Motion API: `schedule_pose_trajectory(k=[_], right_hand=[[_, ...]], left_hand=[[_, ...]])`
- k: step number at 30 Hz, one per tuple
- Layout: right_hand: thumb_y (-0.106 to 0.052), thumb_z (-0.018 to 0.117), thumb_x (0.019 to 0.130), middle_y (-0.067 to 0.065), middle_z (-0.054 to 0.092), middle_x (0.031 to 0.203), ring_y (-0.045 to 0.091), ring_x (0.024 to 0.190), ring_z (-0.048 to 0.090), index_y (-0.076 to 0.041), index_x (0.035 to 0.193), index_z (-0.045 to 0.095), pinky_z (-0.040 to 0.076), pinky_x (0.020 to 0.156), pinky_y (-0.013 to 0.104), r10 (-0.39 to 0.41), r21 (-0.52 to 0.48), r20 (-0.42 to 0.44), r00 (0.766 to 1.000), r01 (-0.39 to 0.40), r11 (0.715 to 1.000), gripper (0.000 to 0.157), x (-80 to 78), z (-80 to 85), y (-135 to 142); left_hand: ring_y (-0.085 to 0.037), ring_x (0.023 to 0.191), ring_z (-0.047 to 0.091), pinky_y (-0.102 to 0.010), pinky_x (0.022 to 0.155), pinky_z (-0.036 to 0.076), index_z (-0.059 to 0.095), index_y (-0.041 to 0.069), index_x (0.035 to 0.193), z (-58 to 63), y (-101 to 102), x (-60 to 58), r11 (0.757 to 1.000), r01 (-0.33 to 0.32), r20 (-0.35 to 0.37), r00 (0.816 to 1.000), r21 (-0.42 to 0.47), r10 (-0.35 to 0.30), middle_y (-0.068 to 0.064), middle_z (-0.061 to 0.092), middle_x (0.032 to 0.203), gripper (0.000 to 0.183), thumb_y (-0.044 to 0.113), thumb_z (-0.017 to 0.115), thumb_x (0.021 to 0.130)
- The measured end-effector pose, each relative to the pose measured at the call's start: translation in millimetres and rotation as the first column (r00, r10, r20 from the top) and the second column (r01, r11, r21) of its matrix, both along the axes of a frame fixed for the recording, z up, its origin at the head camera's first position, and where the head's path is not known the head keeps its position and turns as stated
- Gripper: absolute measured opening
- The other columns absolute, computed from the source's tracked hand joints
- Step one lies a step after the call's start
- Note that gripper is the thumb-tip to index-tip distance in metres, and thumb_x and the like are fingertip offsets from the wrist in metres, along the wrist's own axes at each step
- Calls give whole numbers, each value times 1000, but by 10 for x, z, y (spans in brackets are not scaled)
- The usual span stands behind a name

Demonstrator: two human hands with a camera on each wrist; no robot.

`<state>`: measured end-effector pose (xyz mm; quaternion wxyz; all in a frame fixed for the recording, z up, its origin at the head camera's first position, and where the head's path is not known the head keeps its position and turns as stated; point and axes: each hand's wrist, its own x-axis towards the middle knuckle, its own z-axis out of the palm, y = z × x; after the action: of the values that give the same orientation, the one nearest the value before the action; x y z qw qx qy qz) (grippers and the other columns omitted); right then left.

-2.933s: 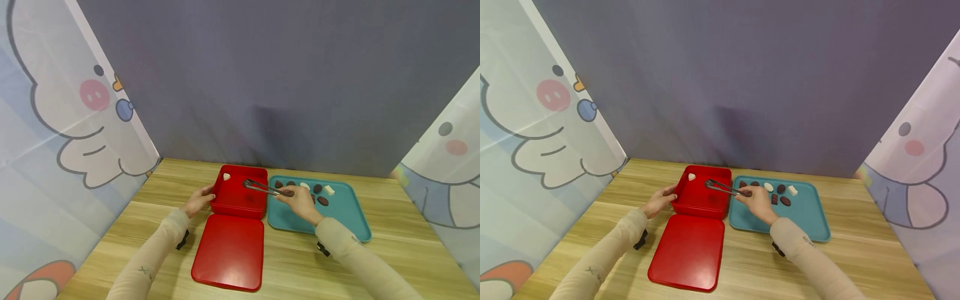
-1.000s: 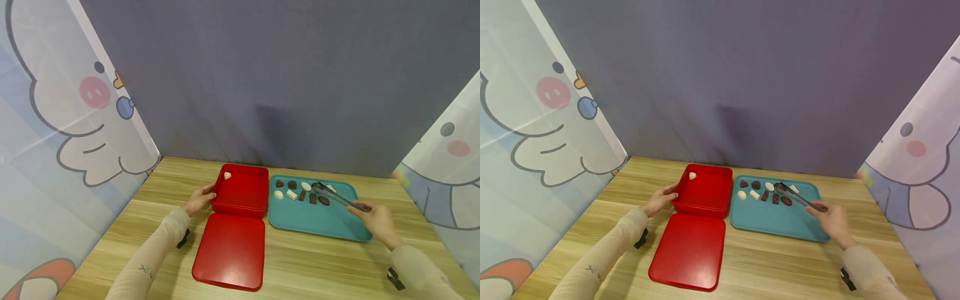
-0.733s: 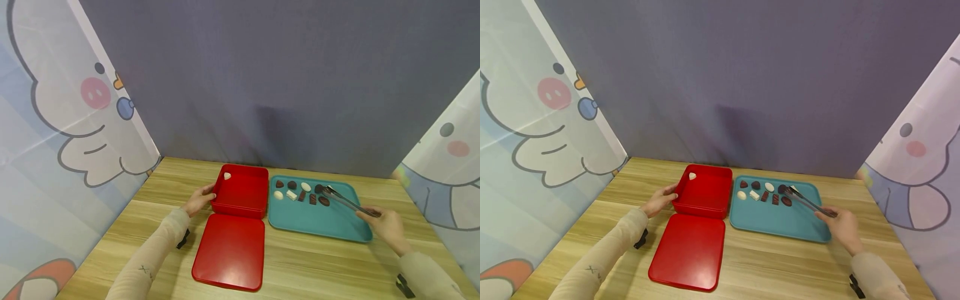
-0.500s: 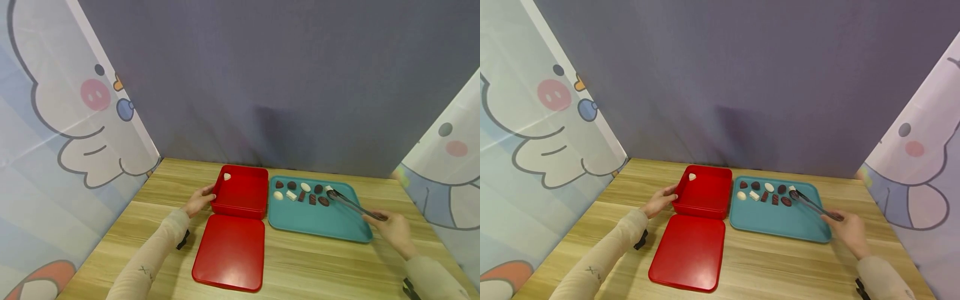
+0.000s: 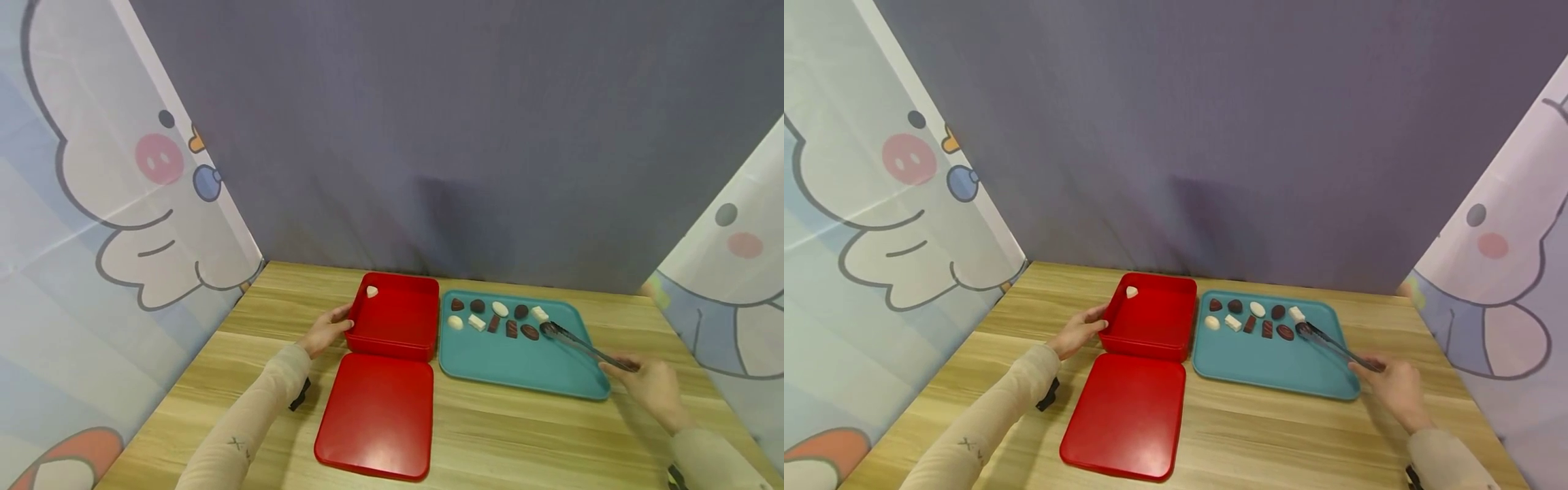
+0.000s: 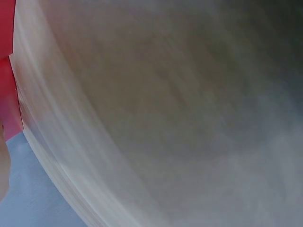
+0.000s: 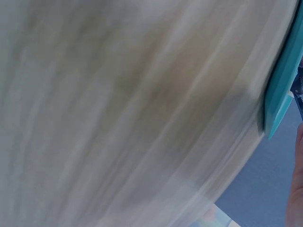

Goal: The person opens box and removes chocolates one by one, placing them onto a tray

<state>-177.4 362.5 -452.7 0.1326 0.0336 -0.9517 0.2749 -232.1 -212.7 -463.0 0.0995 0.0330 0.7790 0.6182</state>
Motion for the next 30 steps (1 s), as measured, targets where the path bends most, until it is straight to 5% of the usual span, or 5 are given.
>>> schedule_pose_trajectory(k=[4, 6, 20, 30], right_hand=[[-33, 67, 83, 30, 64, 97, 44, 83, 61, 9, 101, 66, 48, 65, 45, -15, -10, 74, 997, 16, 1000, 45, 58, -27, 20], [-36, 65, 84, 30, 63, 101, 51, 92, 56, 8, 103, 65, 46, 68, 51, -17, -16, 112, 994, 19, 1000, 47, 81, -36, 35], [-42, 61, 85, 32, 60, 108, 52, 96, 54, 9, 110, 61, 46, 71, 53, 1, -14, 168, 986, 1, 1000, 56, 68, -3, 15], [-43, 61, 85, 35, 55, 112, 54, 99, 51, 12, 114, 57, 46, 73, 56, -12, -51, 151, 988, 20, 999, 62, 77, 34, -10]], left_hand=[[-33, 135, 28, -47, 108, 29, 25, 3, 145, -32, 13, 19, 1000, 1, -2, 1000, -3, -1, -19, 27, 148, 56, 8, 47, 94], [-32, 135, 29, -46, 108, 29, 26, 4, 145, -35, 18, 23, 1000, -3, 1, 1000, -1, 3, -18, 28, 148, 56, 8, 47, 94], [-34, 136, 25, -47, 110, 26, 19, 3, 146, -36, -35, 0, 999, 40, -14, 999, 22, -39, -20, 23, 149, 57, 8, 44, 95], [-35, 136, 26, -48, 109, 28, 18, 1, 146, 83, -23, 5, 998, 54, -10, 998, 33, -54, -21, 23, 149, 57, 7, 44, 95]])
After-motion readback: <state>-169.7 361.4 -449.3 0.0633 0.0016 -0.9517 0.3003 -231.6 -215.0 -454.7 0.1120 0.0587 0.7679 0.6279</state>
